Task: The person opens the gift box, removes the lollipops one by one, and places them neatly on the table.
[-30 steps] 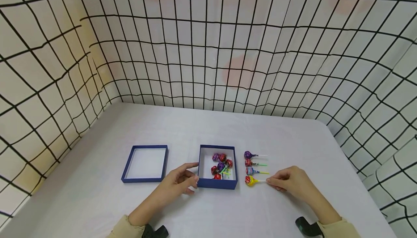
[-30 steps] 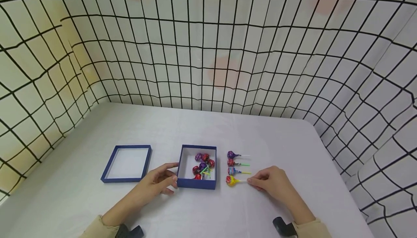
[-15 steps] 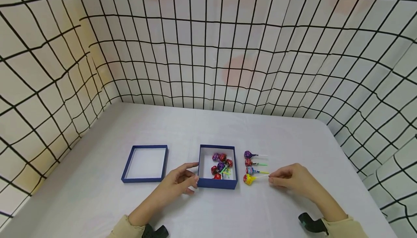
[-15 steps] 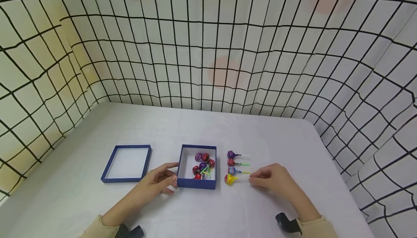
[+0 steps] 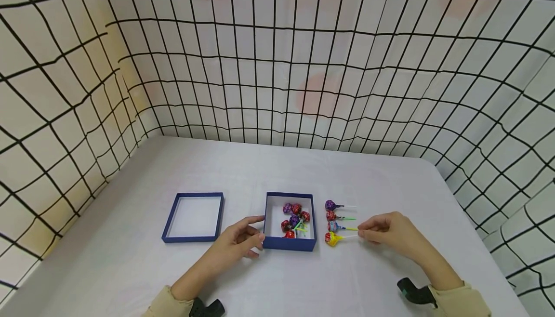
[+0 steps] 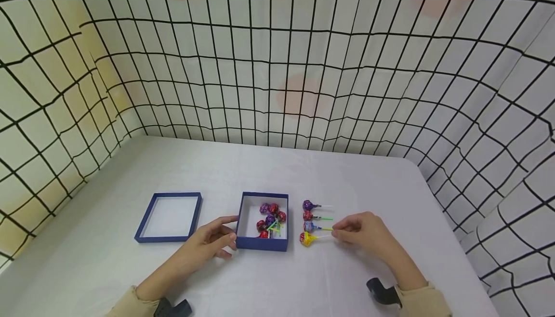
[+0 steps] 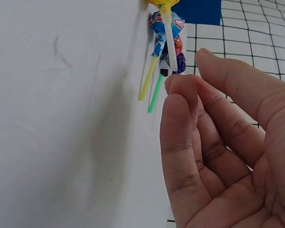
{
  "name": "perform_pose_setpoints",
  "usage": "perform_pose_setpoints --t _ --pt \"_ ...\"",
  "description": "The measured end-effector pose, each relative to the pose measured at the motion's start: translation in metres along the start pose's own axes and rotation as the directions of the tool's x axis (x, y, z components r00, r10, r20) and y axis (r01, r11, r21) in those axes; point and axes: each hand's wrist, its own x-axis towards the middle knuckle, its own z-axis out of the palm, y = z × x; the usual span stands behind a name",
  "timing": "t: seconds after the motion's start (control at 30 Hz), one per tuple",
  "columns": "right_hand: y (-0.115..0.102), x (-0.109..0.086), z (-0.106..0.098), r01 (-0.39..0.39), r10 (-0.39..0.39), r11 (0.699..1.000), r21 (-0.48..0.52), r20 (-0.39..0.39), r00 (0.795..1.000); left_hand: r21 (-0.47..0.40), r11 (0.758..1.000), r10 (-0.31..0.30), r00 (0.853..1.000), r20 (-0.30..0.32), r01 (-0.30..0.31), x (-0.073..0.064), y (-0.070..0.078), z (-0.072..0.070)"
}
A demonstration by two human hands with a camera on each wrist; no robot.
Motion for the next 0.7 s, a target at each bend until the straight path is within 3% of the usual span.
perform_pose_setpoints --t 0.33,0.7 --pt "-0.018 0.003 -0.004 0.03 -0.03 1.0 0.006 0.009 1.0 -0.001 1.0 0.005 1.0 0.004 -0.005 0.0 -0.001 -0.001" --pt "-0.061 0.011 0.002 0.135 -0.134 0.991 -0.002 0.048 0.99 -0.021 1.0 0.0 1.0 0.003 0.0 -0.001 -0.001 -0.001"
